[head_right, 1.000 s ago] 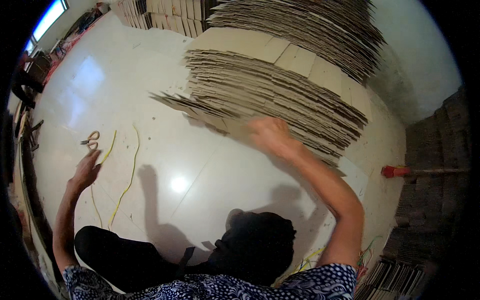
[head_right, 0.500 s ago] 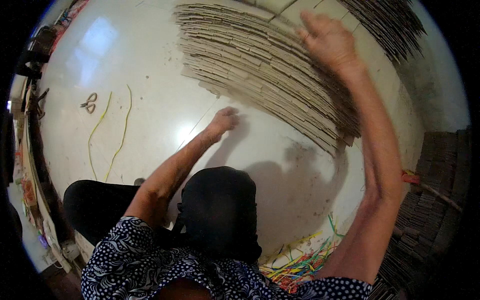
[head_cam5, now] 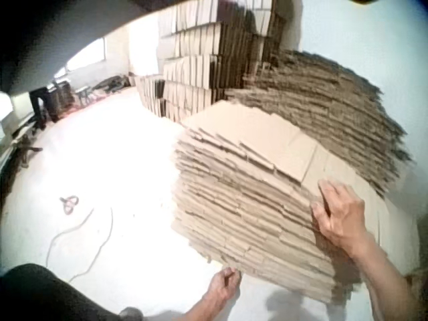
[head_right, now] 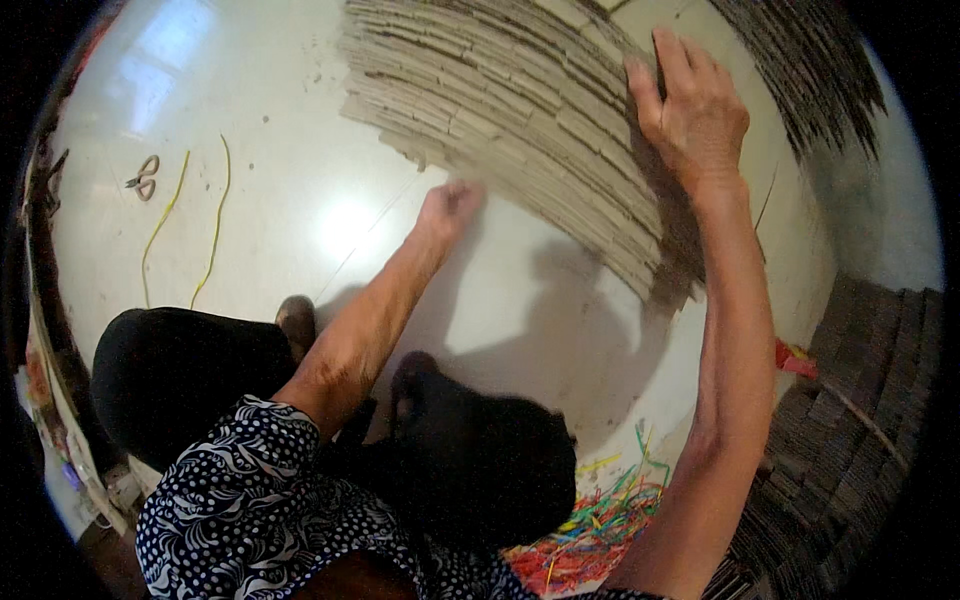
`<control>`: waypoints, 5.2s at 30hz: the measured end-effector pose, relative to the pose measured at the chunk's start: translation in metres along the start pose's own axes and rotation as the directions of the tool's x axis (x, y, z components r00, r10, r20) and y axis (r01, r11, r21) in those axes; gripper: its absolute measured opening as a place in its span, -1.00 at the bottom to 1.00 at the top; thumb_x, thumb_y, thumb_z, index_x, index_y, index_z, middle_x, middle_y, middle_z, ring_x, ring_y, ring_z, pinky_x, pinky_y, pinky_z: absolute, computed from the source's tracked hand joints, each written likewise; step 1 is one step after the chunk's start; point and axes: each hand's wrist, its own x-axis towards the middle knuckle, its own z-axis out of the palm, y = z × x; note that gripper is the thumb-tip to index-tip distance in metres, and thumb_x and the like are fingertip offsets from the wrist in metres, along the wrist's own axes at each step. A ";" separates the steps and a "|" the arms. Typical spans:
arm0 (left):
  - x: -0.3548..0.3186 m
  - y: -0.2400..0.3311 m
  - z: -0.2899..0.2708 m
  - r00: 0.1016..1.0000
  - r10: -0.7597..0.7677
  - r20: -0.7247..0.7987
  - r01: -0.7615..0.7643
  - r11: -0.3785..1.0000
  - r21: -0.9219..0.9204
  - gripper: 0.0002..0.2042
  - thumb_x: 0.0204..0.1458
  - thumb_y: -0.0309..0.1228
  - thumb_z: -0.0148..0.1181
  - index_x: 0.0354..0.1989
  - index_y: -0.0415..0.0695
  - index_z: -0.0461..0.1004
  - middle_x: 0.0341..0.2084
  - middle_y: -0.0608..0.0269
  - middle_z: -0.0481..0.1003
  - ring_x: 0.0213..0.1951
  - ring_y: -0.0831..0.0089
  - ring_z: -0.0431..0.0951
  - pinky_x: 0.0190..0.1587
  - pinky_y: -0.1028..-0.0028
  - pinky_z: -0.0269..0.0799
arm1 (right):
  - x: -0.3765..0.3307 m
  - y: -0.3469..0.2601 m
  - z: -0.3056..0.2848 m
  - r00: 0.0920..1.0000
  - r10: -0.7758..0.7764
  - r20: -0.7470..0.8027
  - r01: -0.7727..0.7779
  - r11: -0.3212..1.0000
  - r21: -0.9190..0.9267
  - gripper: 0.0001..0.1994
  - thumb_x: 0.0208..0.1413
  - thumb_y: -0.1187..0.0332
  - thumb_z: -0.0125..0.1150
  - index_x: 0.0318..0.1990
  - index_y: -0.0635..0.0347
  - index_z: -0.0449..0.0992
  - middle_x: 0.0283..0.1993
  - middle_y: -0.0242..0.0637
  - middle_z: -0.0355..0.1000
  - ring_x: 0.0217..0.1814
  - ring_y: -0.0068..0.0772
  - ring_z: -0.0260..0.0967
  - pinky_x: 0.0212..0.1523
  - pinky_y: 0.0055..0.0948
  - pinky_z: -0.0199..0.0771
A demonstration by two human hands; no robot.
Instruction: The person sits on the floor and repeatedly stacks flat cardboard pieces, wraps them with yellow plastic straps, and ties the bundles. They use scissors to cut the straps and place the finished bundles on a growing stack nearby.
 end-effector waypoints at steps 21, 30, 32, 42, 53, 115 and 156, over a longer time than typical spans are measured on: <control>0.030 0.024 -0.019 0.977 -0.194 0.088 0.210 0.819 -0.533 -0.77 0.05 -0.27 0.01 -0.21 -0.14 0.35 -0.32 0.25 0.42 -0.22 0.36 0.42 -0.06 0.26 0.32 | 0.060 0.020 0.027 0.912 0.277 0.302 -0.340 0.923 0.179 -0.59 0.05 0.26 0.04 0.06 0.20 0.41 0.04 0.01 0.32 0.08 -0.02 0.24 0.14 -0.22 0.20; 0.039 0.051 0.018 0.904 -0.365 -0.223 0.176 0.793 -0.583 -0.45 0.13 0.04 -0.23 0.16 -0.09 0.20 0.06 0.10 0.33 0.06 0.16 0.34 0.05 0.10 0.28 | 0.060 0.011 0.014 0.907 0.234 0.351 -0.274 0.959 0.069 -0.60 0.13 0.23 -0.06 0.07 0.20 0.41 0.10 -0.02 0.32 0.18 0.00 0.17 0.16 -0.12 0.15; 0.031 0.049 0.006 0.911 -0.347 -0.224 0.163 0.801 -0.576 -0.42 0.12 0.02 -0.19 0.23 -0.07 0.13 0.15 0.10 0.24 0.14 0.14 0.26 0.12 0.08 0.22 | 0.038 0.009 0.007 0.915 0.254 0.312 -0.300 0.948 0.109 -0.61 0.13 0.22 -0.07 0.08 0.14 0.40 0.12 -0.04 0.31 0.17 0.02 0.17 0.13 -0.11 0.17; -0.022 0.071 -0.014 0.884 -0.399 -0.243 0.243 0.837 -0.491 -0.55 0.11 -0.07 -0.24 0.11 -0.01 0.25 0.06 0.24 0.33 0.01 0.18 0.38 -0.12 0.10 0.41 | 0.024 0.025 0.050 0.791 0.277 0.545 -0.516 0.780 0.353 -0.50 0.20 0.05 -0.13 0.13 0.22 0.37 0.07 -0.01 0.33 0.09 -0.03 0.22 0.12 -0.25 0.18; -0.131 0.147 0.033 0.867 -0.368 -0.336 0.253 0.906 -0.340 -0.48 -0.01 0.03 0.02 0.05 -0.06 0.33 0.04 0.09 0.32 0.00 0.10 0.40 0.00 0.04 0.37 | 0.015 0.113 0.224 0.329 0.135 0.935 -0.767 0.616 0.180 -0.30 0.17 -0.19 -0.23 0.18 0.28 0.31 0.28 0.01 0.16 0.35 -0.02 0.05 0.30 -0.15 0.03; -0.053 0.251 -0.151 0.963 0.250 0.096 -0.250 0.708 0.661 -0.59 0.17 -0.31 0.03 0.17 -0.15 0.21 -0.08 0.28 0.32 0.02 0.48 0.25 0.14 0.42 0.15 | -0.234 -0.175 -0.026 0.744 0.193 0.639 -0.472 0.829 0.299 -0.60 -0.13 0.47 0.24 -0.06 0.27 0.35 -0.27 -0.07 0.32 -0.24 0.00 0.27 -0.23 -0.07 0.20; 0.023 0.292 -0.168 0.839 0.539 -0.067 -0.466 0.777 0.423 -0.75 0.20 -0.26 -0.03 -0.31 -0.20 0.46 -0.63 0.49 0.26 -0.54 0.70 0.17 -0.47 0.65 0.09 | -0.114 -0.208 0.021 0.778 0.032 0.627 -0.465 0.701 0.541 -0.64 0.06 0.49 0.10 0.05 0.34 0.37 -0.17 0.04 0.37 -0.17 0.01 0.33 -0.12 -0.21 0.33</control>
